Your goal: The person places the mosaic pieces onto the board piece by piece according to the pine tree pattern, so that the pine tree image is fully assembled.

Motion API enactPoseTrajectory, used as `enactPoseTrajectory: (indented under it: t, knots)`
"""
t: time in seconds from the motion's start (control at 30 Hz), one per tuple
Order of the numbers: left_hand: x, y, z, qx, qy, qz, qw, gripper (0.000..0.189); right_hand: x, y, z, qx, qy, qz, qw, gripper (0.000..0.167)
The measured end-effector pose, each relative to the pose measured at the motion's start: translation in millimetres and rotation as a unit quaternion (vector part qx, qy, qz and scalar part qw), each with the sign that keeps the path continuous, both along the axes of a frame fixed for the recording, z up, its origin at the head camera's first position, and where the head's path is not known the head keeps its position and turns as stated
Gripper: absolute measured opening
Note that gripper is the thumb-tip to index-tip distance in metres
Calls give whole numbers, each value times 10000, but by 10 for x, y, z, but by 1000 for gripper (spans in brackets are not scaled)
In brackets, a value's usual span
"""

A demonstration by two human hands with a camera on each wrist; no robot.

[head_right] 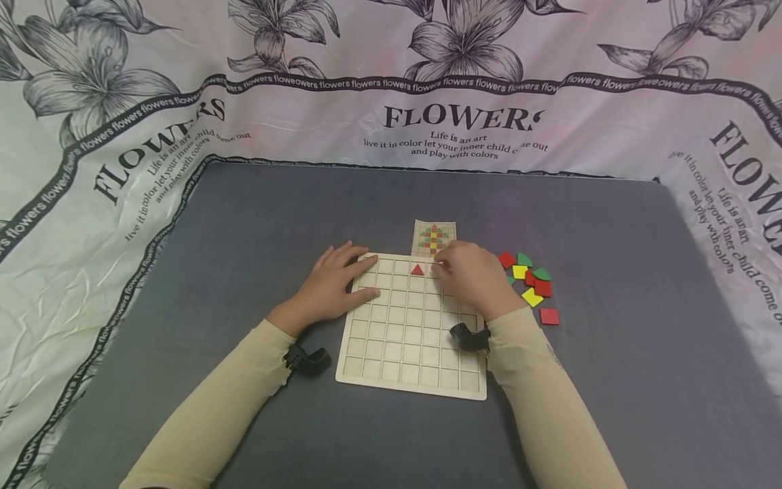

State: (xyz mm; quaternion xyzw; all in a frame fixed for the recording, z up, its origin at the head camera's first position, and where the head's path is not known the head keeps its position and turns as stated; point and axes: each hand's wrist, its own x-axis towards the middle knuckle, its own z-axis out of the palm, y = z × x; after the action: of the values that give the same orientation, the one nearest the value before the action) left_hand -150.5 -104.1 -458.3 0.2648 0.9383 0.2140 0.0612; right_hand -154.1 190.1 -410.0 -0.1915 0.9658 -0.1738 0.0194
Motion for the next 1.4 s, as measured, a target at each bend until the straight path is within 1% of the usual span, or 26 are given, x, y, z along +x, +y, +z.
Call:
enactPoseTrajectory:
  t: [0.27, 0.5, 0.63, 0.8, 1.17, 1.3, 1.4]
  knots:
    - [-1, -5, -5, 3, -17, 0, 10000, 70, -3, 258, 24, -61, 158, -61, 9998, 19]
    - [-4, -7, 4, 44, -50, -6, 10000, 70, 30, 476, 89, -129, -24, -348, 9993, 26]
    - [-2, -5, 8, 74, -49, -8, 10000, 70, 21, 591, 109, -98, -20, -469, 9989, 29]
    - [0, -5, 8, 89, -34, -18, 10000, 69, 11, 706, 123, -35, -200, -641, 9977, 33]
    - [-7, -6, -1, 63, -43, -3, 10000, 70, -22, 901, 63, 115, -559, -868, 9946, 41]
    - [-12, -7, -7, 53, -38, -5, 10000, 70, -42, 919, 35, 150, -643, -913, 9936, 40]
    - [-10, -9, -3, 63, -37, -6, 10000, 69, -54, 913, 13, 143, -609, -935, 9937, 37]
